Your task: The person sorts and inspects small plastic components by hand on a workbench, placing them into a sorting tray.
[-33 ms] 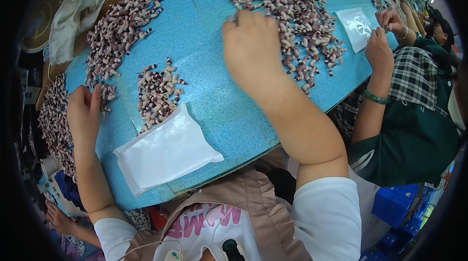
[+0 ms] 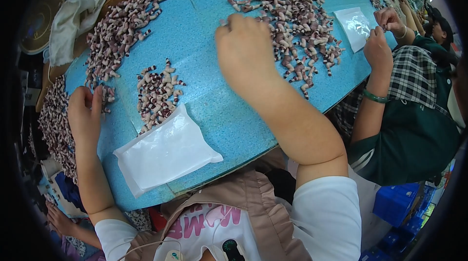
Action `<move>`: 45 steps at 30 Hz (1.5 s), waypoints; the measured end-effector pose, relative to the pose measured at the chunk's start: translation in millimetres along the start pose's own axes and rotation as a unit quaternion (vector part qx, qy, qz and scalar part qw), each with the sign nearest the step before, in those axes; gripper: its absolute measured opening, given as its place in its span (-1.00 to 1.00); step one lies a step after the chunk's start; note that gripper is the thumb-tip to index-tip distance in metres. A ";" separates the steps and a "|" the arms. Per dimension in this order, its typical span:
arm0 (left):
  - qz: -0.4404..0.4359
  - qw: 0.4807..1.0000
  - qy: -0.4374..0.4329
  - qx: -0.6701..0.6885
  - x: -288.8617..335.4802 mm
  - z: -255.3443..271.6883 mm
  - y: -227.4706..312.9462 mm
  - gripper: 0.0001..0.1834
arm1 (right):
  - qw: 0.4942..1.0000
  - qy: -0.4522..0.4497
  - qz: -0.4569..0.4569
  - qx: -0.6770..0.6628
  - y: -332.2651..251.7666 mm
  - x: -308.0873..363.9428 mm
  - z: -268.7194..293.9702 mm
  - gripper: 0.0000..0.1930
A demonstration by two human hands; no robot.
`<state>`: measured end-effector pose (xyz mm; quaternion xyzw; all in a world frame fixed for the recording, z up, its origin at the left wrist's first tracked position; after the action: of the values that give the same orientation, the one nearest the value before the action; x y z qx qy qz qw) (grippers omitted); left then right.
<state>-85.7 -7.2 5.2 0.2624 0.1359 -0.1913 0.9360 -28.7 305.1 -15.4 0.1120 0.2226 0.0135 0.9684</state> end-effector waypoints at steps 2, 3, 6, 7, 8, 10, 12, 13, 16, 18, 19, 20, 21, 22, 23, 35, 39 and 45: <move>-0.064 0.996 -0.020 0.063 7.0 -8.5 12.2 -0.75 | 0.999 0.020 0.015 -0.045 -14.0 2.0 6.3 -0.78; -0.125 0.983 -0.041 0.125 10.8 -11.6 23.2 -0.79 | 0.995 0.038 0.032 -0.092 -18.0 2.4 8.9 -0.79; -0.131 0.978 -0.104 0.126 17.2 -18.4 41.9 -0.76 | 0.980 0.037 0.025 -0.196 -13.0 0.7 12.5 -0.80; -0.141 0.973 -0.131 0.127 18.8 -22.7 46.6 -0.72 | 0.979 0.035 0.028 -0.199 -8.4 -0.4 13.8 -0.80; -0.135 0.973 -0.140 0.126 21.7 -24.1 47.0 -0.69 | 0.980 0.064 -0.004 -0.190 0.0 -3.2 16.9 -0.80; -0.149 0.970 -0.147 0.121 23.7 -26.3 46.7 -0.70 | 0.980 0.075 -0.066 -0.172 16.1 -6.4 22.8 -0.81; -0.172 0.965 -0.152 0.129 24.1 -27.5 48.7 -0.75 | 0.979 0.059 -0.078 -0.178 22.3 -6.8 21.7 -0.83; -0.166 0.966 -0.151 0.128 24.4 -28.5 47.7 -0.75 | 0.978 0.043 -0.095 -0.181 23.6 -7.6 19.0 -0.85; -0.167 0.964 -0.155 0.134 26.3 -30.4 44.8 -0.77 | 0.980 0.003 -0.087 -0.177 13.0 -4.6 17.3 -0.87; -0.179 0.959 -0.162 0.146 26.9 -31.5 44.4 -0.79 | 0.982 -0.020 -0.074 -0.172 7.0 -3.6 19.3 -0.87; -0.172 0.961 -0.161 0.144 26.9 -31.7 43.6 -0.79 | 0.980 -0.070 -0.089 -0.166 5.8 -3.6 19.0 -0.86; -0.177 0.959 -0.160 0.153 26.9 -31.8 44.1 -0.80 | 0.974 -0.121 -0.104 -0.159 4.2 -3.1 16.9 -0.84; -0.181 0.957 -0.158 0.162 27.2 -31.9 44.2 -0.80 | 0.974 -0.123 -0.098 -0.162 0.8 -3.6 16.4 -0.84; -0.176 0.959 -0.156 0.160 27.1 -31.7 43.6 -0.80 | 0.979 -0.118 -0.085 -0.141 -2.4 -4.4 17.3 -0.83; -0.179 0.959 -0.153 0.160 27.5 -31.0 43.2 -0.81 | 0.984 -0.113 -0.072 -0.121 -5.5 -5.3 18.1 -0.82; -0.191 0.956 -0.144 0.170 28.9 -31.1 37.9 -0.79 | 0.973 -0.134 -0.073 -0.172 -10.0 -3.1 15.5 -0.80; -0.193 0.955 -0.139 0.179 30.7 -32.8 35.6 -0.79 | 0.980 -0.107 -0.050 -0.162 -11.7 -1.6 13.0 -0.81; -0.194 0.955 -0.135 0.180 33.9 -33.9 35.6 -0.77 | 0.971 -0.143 -0.074 -0.175 -9.9 -0.4 13.5 -0.82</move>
<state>-45.5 29.5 -19.1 0.3667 0.0204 -0.4244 0.8276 -23.5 292.6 -5.6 -0.0757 0.0833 -0.0355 0.9930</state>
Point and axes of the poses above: each hand's wrist, its own x-axis away from the middle knuckle, its own z-axis out of the back of the hand, y = z × x, the point moved 4 cm from there along -x, towards the middle knuckle, and after that the axes turned 14 degrees about x, right-handed, at the moved point
